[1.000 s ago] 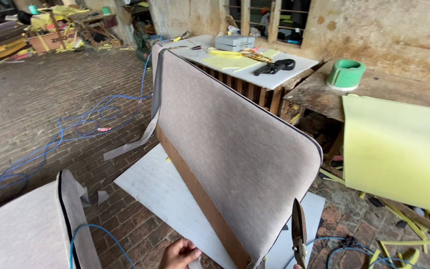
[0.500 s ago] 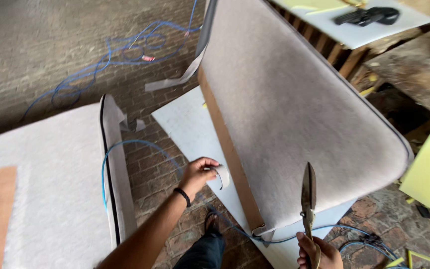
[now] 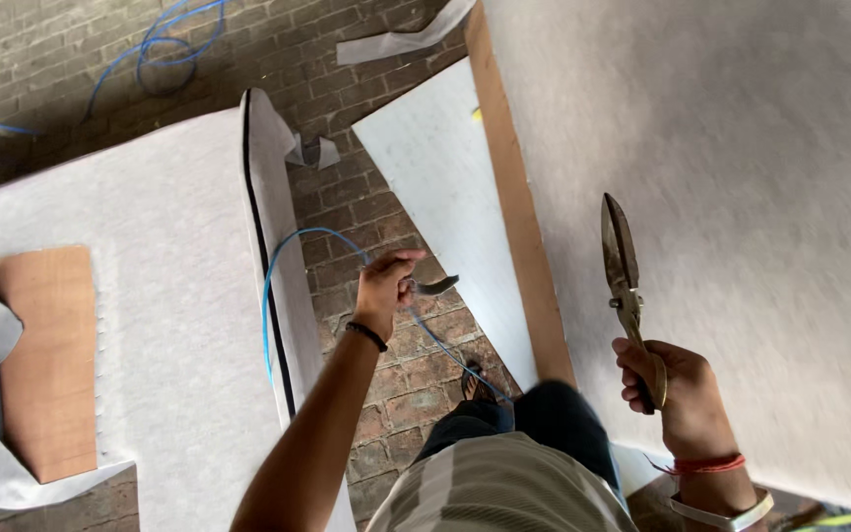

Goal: The person attaches beige fabric to a wooden furniture frame, using a pneumatic nailer to staple the fabric edge while pulling it taut. They trim excess fabric with scissors, smooth and press the fabric along the frame edge, then reposition the frame and staple another edge, finishing by handling a gray fabric piece on the work surface.

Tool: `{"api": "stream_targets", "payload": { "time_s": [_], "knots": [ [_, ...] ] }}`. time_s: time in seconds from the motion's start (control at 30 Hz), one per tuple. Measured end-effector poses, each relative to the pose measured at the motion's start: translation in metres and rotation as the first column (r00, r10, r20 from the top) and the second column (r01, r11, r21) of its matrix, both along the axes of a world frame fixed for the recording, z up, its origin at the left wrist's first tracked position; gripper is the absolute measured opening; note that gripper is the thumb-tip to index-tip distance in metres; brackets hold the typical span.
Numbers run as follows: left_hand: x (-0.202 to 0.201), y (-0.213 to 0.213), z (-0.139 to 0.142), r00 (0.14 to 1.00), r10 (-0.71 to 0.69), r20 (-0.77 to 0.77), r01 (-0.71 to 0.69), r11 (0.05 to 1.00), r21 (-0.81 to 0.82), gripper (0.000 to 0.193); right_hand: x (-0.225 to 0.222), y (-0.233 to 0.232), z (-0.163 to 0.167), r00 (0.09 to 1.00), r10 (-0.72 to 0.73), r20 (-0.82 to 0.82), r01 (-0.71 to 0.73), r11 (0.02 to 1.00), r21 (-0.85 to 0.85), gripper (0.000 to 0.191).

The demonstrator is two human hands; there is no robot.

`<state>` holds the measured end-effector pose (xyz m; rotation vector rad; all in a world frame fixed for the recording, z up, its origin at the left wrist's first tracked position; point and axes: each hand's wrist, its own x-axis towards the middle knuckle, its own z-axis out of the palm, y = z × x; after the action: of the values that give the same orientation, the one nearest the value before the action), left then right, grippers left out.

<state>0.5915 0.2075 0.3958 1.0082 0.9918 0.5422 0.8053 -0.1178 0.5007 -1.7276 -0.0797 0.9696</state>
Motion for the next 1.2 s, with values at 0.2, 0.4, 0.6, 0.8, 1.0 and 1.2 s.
{"api": "stream_targets", "payload": {
  "time_s": [0.2,0.4,0.6,0.8,1.0,1.2],
  "knots": [
    [0.001,0.05,0.004,0.999,0.047,-0.027,-0.047,0.999,0.005,0.024,0.04,0.115,0.002,0.992,0.126,0.007,-0.126,0.991,0.033,0.032],
    [0.015,0.125,-0.003,0.999,0.053,-0.003,-0.052,0.995,0.087,0.04,0.1,0.242,-0.01,0.968,0.252,0.01,-0.252,0.967,-0.038,0.035],
    [0.084,0.247,-0.02,0.969,0.164,-0.186,-0.162,0.986,0.027,0.033,0.199,0.389,-0.052,0.941,0.337,-0.008,-0.337,0.94,-0.049,0.033],
    [0.188,0.386,0.007,0.976,0.186,-0.112,-0.167,0.974,0.156,0.04,0.301,0.558,-0.059,0.913,0.397,-0.092,-0.401,0.915,-0.037,0.036],
    [0.271,0.472,0.041,0.99,0.131,-0.045,-0.122,0.98,0.157,0.032,0.373,0.637,-0.026,0.906,0.424,-0.014,-0.424,0.906,0.006,0.032],
    [0.308,0.556,0.05,0.976,0.197,-0.096,-0.189,0.978,0.084,0.035,0.412,0.714,-0.004,0.902,0.43,0.029,-0.431,0.902,0.015,0.036]
  ]
}}
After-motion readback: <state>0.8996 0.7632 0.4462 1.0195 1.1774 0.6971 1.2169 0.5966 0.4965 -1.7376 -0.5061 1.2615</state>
